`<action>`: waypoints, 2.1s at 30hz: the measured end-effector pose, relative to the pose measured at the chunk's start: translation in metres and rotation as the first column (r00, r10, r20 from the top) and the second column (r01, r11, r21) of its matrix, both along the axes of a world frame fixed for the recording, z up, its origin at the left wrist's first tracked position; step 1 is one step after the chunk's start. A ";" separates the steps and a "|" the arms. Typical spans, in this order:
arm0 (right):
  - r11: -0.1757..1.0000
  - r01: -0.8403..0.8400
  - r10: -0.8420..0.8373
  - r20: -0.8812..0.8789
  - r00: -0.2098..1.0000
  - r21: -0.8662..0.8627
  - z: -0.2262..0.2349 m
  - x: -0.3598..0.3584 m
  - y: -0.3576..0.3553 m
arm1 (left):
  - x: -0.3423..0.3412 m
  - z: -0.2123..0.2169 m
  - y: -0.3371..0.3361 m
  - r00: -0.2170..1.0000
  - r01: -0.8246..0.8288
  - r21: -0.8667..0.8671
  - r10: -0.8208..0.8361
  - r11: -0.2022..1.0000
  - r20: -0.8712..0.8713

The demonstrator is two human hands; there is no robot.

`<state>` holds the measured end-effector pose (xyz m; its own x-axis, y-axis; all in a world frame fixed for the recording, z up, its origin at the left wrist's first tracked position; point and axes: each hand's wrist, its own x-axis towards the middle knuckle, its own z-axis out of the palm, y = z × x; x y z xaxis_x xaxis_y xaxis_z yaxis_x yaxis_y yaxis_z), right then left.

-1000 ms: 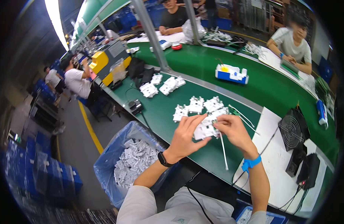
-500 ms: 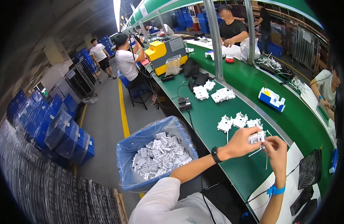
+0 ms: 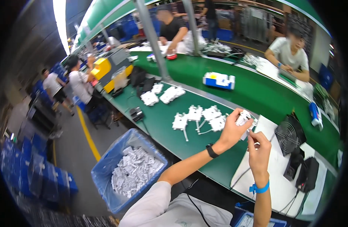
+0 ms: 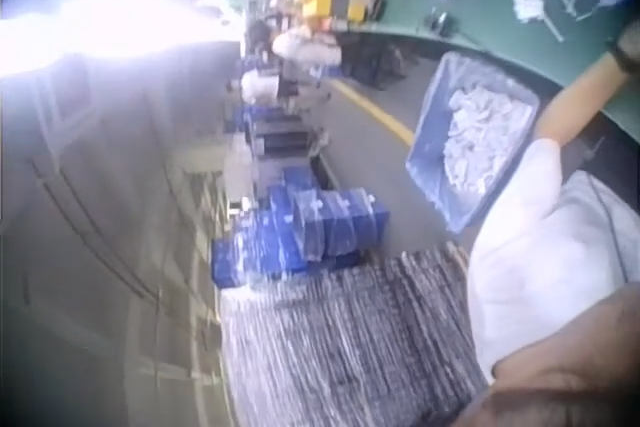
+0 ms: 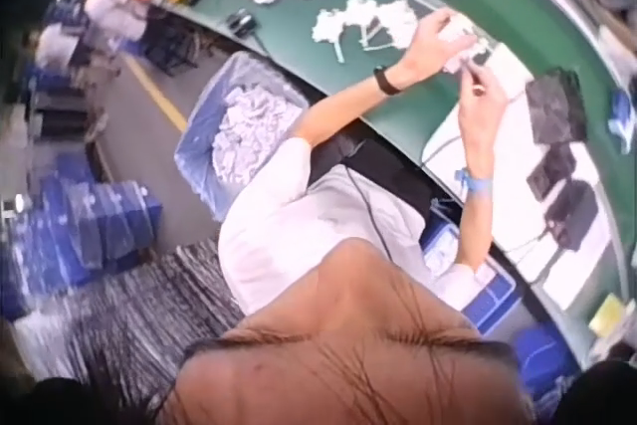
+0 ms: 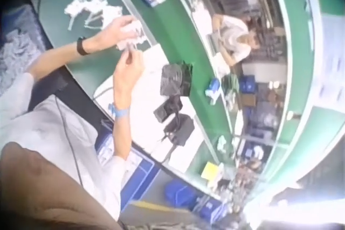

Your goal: Soldering electronic components onto plastic fixtures at an assembly line.

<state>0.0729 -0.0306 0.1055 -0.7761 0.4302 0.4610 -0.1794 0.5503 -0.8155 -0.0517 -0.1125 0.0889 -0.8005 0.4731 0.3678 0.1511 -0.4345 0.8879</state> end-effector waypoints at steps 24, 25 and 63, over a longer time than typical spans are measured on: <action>0.553 0.813 -0.829 -0.022 0.559 -0.182 -0.124 0.144 0.206 | 0.076 -0.089 0.103 0.753 0.407 -0.677 -0.645 0.613 -0.131; 0.562 0.800 -0.827 -0.116 0.550 -0.210 -0.132 0.146 0.215 | 0.076 -0.093 0.106 0.748 0.401 -0.653 -0.642 0.642 -0.172; 0.624 0.762 -0.758 -0.373 0.536 -0.175 -0.136 0.180 0.147 | 0.093 -0.064 0.088 0.396 0.016 -0.664 -0.615 0.747 -0.682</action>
